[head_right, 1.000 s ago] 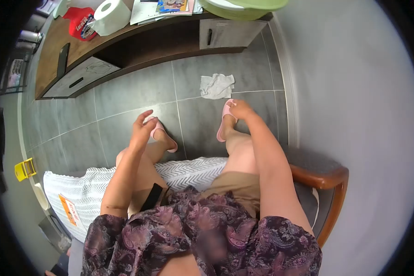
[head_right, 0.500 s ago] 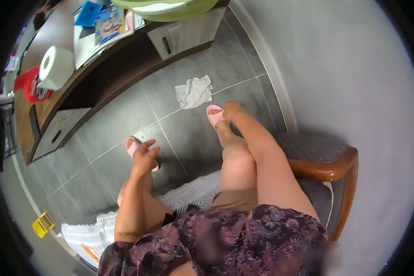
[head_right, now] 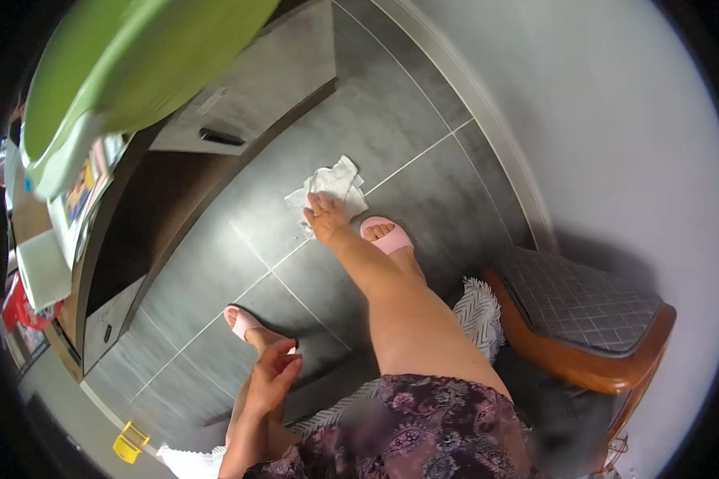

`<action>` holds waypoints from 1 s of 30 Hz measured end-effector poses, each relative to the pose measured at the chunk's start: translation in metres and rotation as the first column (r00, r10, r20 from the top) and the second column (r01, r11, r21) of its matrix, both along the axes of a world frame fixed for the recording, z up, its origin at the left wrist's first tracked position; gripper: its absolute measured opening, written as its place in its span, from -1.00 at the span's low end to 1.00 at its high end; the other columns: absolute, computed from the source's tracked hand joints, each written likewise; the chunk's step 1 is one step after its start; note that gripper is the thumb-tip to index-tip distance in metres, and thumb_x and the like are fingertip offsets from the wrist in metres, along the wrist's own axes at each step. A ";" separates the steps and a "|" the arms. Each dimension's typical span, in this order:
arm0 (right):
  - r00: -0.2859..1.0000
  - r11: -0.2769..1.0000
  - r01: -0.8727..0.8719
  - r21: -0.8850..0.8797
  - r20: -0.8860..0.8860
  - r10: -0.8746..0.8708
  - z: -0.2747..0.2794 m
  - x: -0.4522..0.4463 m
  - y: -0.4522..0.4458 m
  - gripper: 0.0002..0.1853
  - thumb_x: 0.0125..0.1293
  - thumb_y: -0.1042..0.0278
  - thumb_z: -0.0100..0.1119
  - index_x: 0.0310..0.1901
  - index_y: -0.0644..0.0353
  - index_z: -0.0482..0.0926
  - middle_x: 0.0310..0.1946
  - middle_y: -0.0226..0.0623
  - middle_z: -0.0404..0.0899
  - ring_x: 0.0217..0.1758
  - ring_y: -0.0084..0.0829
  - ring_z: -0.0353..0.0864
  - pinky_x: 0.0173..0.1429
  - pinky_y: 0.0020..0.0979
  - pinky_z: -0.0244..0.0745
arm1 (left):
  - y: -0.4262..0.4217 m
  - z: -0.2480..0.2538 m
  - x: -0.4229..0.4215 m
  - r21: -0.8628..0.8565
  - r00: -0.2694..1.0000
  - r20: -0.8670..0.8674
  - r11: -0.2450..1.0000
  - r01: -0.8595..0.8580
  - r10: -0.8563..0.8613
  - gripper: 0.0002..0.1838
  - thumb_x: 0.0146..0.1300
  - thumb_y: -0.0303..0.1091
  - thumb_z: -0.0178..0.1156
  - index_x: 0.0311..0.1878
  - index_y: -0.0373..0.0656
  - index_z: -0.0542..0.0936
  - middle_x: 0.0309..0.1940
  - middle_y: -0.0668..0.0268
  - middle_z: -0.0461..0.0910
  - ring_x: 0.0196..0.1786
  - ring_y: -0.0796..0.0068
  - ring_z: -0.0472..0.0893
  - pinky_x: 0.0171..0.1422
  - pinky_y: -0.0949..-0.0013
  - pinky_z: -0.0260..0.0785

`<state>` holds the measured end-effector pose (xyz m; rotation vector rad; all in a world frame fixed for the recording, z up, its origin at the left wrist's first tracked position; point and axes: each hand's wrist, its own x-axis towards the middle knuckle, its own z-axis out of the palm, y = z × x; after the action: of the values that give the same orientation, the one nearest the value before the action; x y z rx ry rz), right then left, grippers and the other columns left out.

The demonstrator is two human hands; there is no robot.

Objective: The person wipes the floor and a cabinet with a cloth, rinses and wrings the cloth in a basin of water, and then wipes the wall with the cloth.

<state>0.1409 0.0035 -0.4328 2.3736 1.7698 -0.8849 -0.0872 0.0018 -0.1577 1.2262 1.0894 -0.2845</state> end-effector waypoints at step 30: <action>0.560 0.623 0.697 0.356 0.271 -0.782 -0.085 0.253 -0.176 -0.47 0.21 0.23 -0.18 0.21 0.25 0.13 0.31 -0.15 -0.12 0.39 -0.17 -0.21 0.38 -0.15 -0.26 | -0.030 -0.067 0.061 -0.037 0.944 -0.258 0.979 0.203 -0.205 -0.61 0.09 -0.39 0.17 -0.01 -0.31 0.39 -0.36 0.29 0.55 -0.32 0.64 0.50 -0.23 0.58 0.34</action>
<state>0.3943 -0.1721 -0.5182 3.1921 0.6638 -0.1466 -0.0262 -0.0285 -0.2245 1.3200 1.1836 -0.6246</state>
